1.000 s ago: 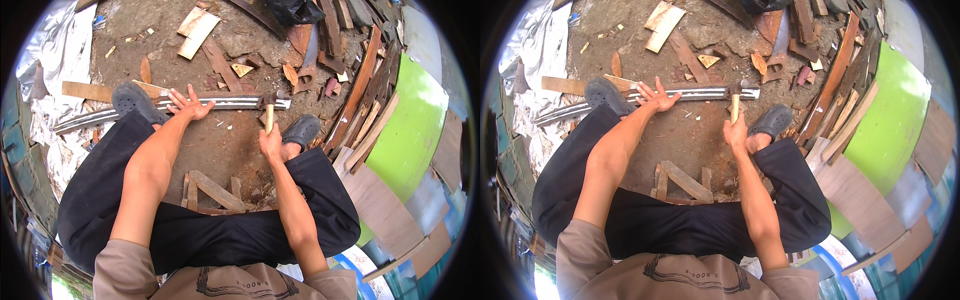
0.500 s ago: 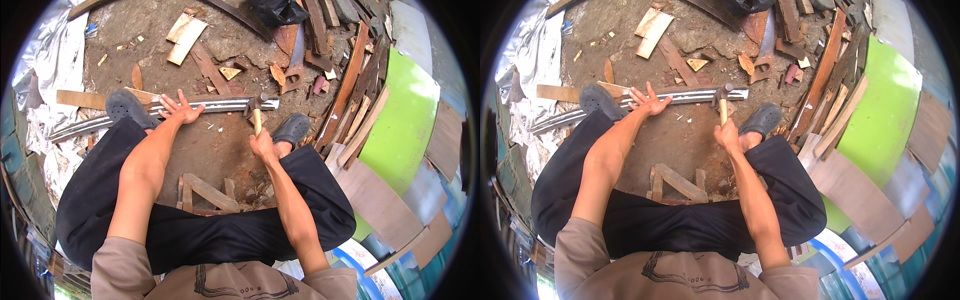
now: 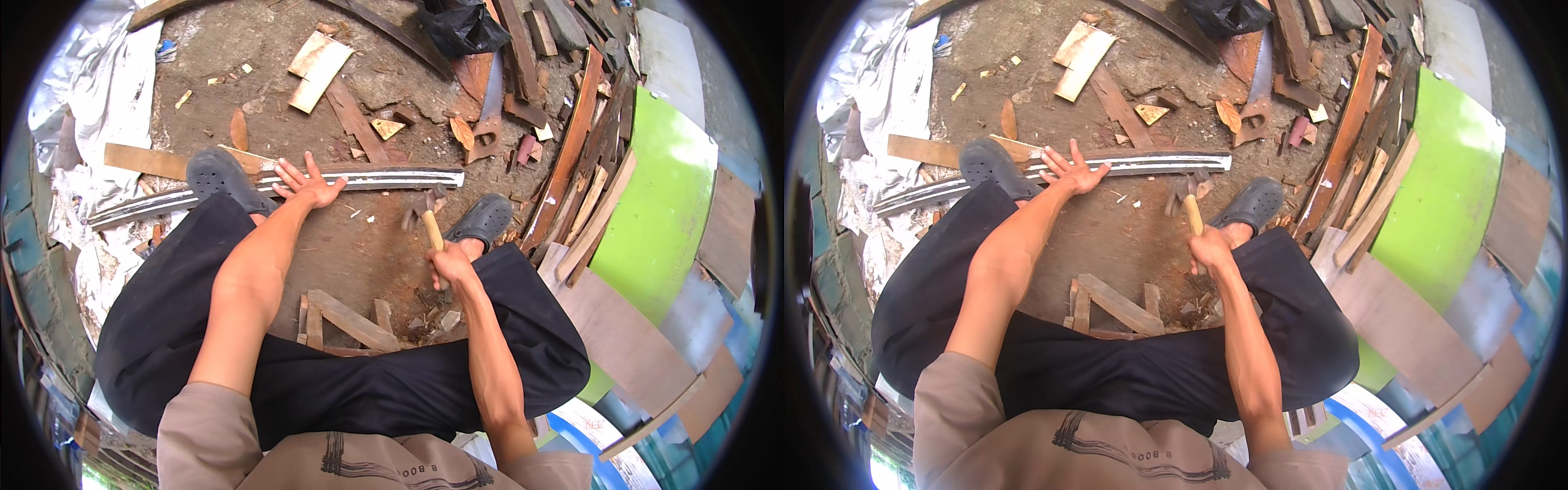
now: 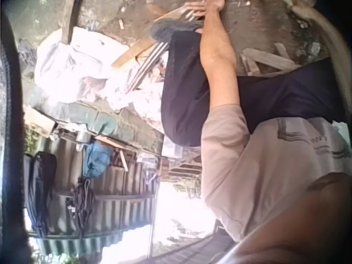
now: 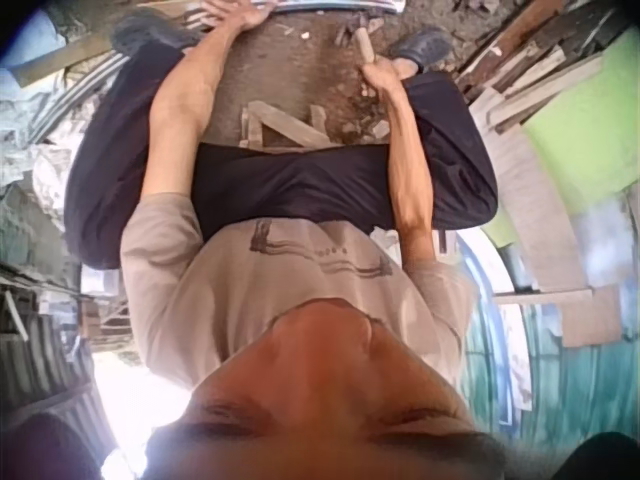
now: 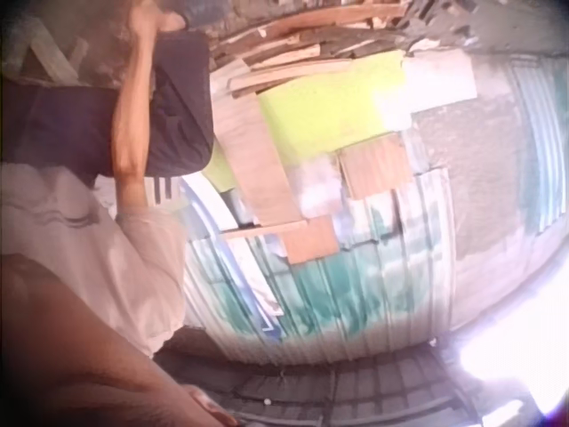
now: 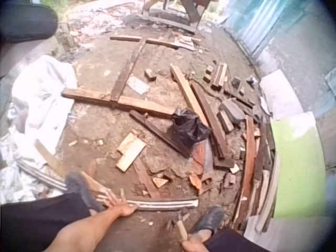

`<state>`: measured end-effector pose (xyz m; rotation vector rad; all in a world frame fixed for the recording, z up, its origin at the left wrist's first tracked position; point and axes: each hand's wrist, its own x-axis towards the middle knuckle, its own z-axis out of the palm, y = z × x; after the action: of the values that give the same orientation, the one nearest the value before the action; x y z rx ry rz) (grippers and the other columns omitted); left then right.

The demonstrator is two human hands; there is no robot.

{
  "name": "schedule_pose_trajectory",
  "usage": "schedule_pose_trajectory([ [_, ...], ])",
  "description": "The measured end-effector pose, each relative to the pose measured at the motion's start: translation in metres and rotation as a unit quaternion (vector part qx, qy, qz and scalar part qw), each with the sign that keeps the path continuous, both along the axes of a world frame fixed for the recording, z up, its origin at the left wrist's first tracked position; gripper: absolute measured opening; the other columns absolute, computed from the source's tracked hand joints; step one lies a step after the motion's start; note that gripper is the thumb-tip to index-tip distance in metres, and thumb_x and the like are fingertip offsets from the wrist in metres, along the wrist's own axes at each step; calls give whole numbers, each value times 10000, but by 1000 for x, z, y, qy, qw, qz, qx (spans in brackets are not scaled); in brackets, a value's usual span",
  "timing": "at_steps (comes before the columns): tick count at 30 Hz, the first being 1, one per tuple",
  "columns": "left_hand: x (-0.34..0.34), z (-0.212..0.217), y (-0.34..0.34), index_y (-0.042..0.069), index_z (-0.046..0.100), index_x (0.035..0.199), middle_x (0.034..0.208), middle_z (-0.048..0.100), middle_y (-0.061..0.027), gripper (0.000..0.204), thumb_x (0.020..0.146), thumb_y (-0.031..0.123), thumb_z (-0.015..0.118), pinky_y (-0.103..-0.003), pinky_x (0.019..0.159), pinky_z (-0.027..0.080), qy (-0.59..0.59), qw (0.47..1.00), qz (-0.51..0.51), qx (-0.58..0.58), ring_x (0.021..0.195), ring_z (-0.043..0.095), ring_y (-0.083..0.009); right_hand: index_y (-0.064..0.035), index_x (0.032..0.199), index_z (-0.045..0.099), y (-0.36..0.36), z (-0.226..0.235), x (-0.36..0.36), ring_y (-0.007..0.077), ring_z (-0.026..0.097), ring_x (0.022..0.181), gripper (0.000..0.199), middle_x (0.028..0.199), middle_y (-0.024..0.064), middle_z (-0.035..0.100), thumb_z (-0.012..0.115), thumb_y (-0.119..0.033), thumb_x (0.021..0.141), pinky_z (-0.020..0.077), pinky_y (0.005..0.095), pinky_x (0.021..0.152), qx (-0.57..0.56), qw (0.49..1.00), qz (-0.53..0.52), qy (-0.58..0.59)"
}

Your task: The person sits on the ground and uses a hammer to repeatedly strike a long metal rod. They adjust the rod's position and orientation multiple times, then pick up a wooden plank and place it on the ground.

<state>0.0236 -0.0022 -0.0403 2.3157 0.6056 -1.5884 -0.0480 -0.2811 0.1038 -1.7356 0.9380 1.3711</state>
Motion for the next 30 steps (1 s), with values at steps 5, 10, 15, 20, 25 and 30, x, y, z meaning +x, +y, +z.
schedule_pose_trajectory([
  [5, -19, 2, 4, 160, -158, 1534, 1486, -328, -327, 1133, 820, 727, 515, -692, 1050, -120, -107, 994, 35, -7, 1360, -357, -476, 51, 932, 520, 27, 126, -18, 256, 615, 479, 264, 657, 180, 608, 600, -193, 872, 470, 397, 467, -44, 985, 155, -58],
  [10, -78, 9, 5, 118, 40, 1559, 1586, -92, -264, 987, 870, 598, 559, -580, 1150, 48, -298, 950, -91, 18, 1465, -59, -434, 53, 945, 525, 13, 209, -52, 454, 641, 753, 297, 761, 288, 630, 637, -209, 861, 498, 517, 705, -76, 902, 355, -236],
  [15, -110, 48, 23, 89, 192, 1532, 1578, 162, -244, 877, 876, 509, 596, -470, 1116, 314, -182, 978, -96, -15, 1397, 350, -362, 40, 962, 543, 30, 221, -43, 467, 636, 775, 294, 776, 289, 643, 658, -198, 835, 497, 532, 719, -91, 845, 426, -310],
  [20, -101, 77, 49, 72, 379, 1449, 1363, 530, -201, 730, 872, 448, 621, -457, 1013, 442, -161, 982, 99, -32, 1230, 547, -349, 40, 961, 559, 43, 217, -41, 429, 659, 740, 300, 768, 248, 666, 669, -202, 821, 521, 512, 705, -121, 790, 487, -351],
  [25, -118, 49, 77, 120, 361, 1473, 1361, 533, -202, 693, 887, 406, 596, -452, 1022, 432, -250, 958, 140, -22, 1255, 515, -362, 41, 962, 572, 53, 207, -48, 398, 676, 715, 299, 757, 234, 673, 663, -202, 815, 540, 484, 671, -117, 772, 545, -304],
  [30, -114, 42, 75, 155, 252, 1525, 1323, 527, -204, 754, 891, 377, 594, -459, 1002, 440, -258, 960, 101, -44, 1223, 521, -363, 21, 976, 578, 59, 193, -54, 403, 676, 755, 318, 782, 234, 677, 684, -234, 818, 537, 489, 697, -110, 784, 557, -251],
])
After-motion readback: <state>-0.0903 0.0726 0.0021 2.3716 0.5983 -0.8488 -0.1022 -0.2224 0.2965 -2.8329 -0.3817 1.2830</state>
